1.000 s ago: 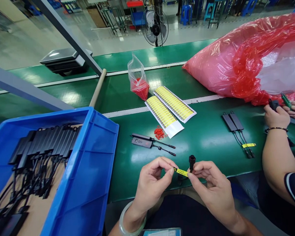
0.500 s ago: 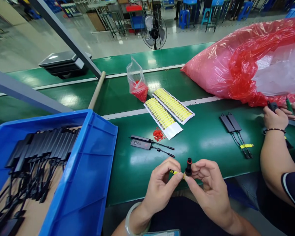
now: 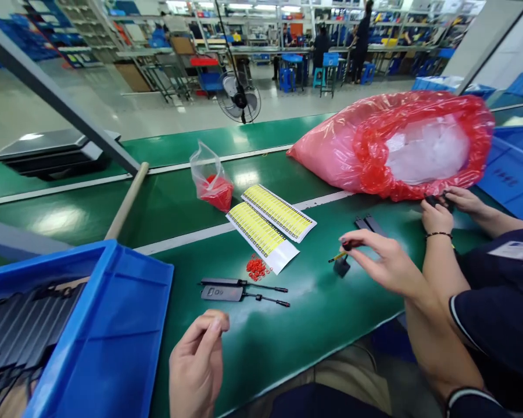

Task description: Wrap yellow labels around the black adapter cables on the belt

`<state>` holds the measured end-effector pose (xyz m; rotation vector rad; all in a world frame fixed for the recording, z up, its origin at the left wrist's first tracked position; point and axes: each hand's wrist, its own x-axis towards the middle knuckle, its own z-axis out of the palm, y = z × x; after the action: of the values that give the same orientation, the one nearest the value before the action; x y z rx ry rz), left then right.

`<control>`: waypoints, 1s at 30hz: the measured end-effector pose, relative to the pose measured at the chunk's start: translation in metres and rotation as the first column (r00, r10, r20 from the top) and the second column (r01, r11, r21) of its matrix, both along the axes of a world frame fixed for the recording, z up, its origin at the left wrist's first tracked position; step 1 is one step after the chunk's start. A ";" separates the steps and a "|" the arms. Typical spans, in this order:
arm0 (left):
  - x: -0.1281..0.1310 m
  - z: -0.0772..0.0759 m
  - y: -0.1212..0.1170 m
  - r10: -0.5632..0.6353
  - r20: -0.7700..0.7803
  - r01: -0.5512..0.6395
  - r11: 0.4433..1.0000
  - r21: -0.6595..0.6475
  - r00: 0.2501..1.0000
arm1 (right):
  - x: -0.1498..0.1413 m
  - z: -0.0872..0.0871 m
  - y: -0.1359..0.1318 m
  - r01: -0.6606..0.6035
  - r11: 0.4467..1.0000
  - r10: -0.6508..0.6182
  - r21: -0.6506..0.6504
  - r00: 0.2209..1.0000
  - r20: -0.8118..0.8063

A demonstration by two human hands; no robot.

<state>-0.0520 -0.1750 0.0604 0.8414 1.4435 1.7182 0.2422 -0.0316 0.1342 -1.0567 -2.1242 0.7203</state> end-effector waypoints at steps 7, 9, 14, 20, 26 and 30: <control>-0.009 -0.014 -0.007 0.053 -0.083 -0.057 0.997 -0.045 0.995 | 0.016 -0.055 0.026 -0.066 0.976 0.182 -0.208 0.770 0.611; -0.010 -0.014 -0.004 0.032 -0.200 -0.052 0.994 -0.092 0.979 | 0.018 -0.072 0.021 -0.018 0.978 0.146 -0.208 0.771 0.619; 0.011 -0.023 0.031 -0.170 -0.680 0.128 0.985 -0.112 0.713 | -0.019 -0.091 0.031 0.059 0.982 0.044 -0.181 0.853 0.520; 0.054 -0.067 0.093 -0.329 -0.916 0.240 0.931 -0.274 0.231 | -0.113 -0.119 0.071 0.097 0.980 -0.021 -0.171 0.916 0.400; 0.060 -0.079 0.104 -0.470 -0.877 0.175 0.876 -0.450 0.098 | -0.149 -0.135 0.090 0.142 0.980 -0.068 -0.141 0.899 0.432; 0.056 -0.076 0.103 -0.487 -0.865 0.194 0.866 -0.460 0.121 | -0.150 -0.136 0.090 0.120 0.986 -0.056 -0.117 0.895 0.442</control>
<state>0.0045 -0.0719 -0.0160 2.1815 1.8911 0.4121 0.0917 0.0580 -0.0014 -1.5000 -2.4045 0.6403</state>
